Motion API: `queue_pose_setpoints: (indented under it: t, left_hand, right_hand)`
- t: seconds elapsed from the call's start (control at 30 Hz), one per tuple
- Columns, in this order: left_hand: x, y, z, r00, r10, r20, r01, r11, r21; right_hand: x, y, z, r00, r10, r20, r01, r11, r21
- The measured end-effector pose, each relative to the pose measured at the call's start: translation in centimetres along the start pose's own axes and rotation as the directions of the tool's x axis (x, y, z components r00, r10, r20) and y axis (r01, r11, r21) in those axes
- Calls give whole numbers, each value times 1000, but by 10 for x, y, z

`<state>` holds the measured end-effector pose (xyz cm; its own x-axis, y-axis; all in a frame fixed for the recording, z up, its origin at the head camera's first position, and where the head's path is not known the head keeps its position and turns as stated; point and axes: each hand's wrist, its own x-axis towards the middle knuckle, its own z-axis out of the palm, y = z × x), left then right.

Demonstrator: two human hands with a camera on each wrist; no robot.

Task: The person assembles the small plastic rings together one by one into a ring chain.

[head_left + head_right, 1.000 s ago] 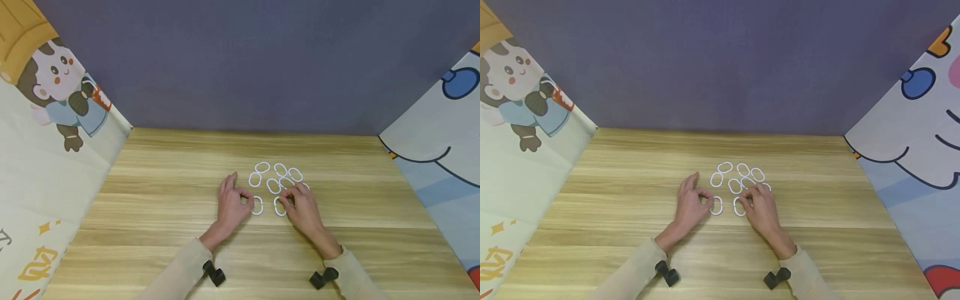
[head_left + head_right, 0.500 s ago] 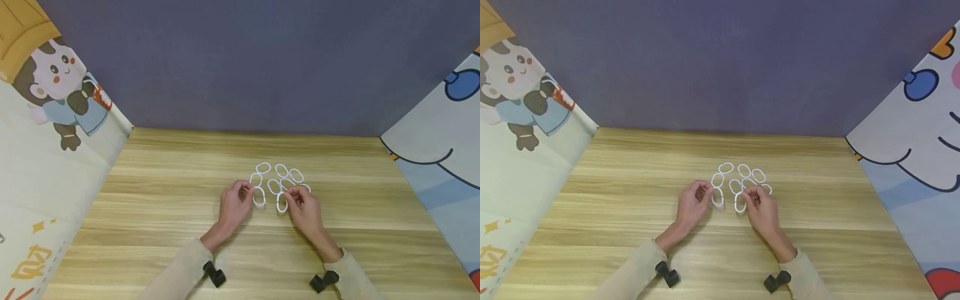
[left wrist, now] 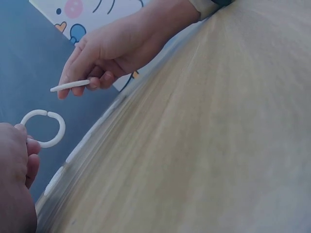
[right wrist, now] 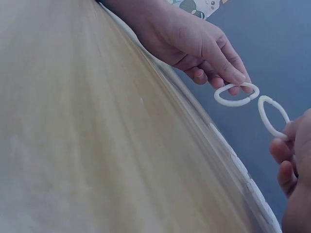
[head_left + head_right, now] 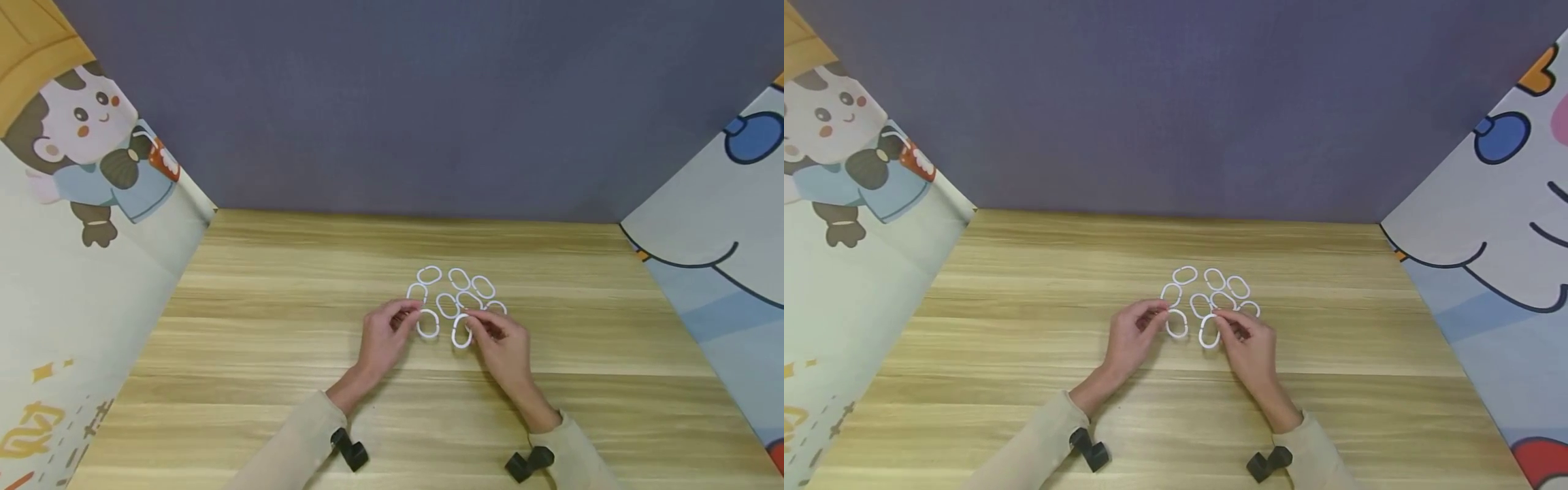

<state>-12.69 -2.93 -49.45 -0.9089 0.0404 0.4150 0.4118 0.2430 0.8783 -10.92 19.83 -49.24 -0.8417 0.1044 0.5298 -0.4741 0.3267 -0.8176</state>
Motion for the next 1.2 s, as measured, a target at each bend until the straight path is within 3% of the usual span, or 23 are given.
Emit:
queue_pose_setpoints:
  t: [0.1, 0.27, 0.67, 1.03, 1.2]
  left_hand:
    - [-1, 1, 0, 1000, 16, 11, -17, 1000, 12]
    - [-2, 2, 0, 999, 6, 47, -6, 1000, -4]
    - [-3, 1, -1, 995, 20, 95, -19, 1000, -7]
    - [-2, 2, -1, 990, 88, 113, -92, 995, 33]
    - [-3, 3, -2, 978, 150, 148, -162, 985, 66]
  right_hand:
    - [-2, 0, 0, 996, 88, -17, -87, 994, 67]
    - [-2, -3, -1, 988, 148, -34, -145, 985, 93]
    - [-4, -4, 0, 994, 109, 1, -109, 993, 47]
    - [-5, -1, 1, 995, 91, 39, -91, 996, -10]
    - [-6, -1, 1, 997, 66, 41, -64, 997, -37]
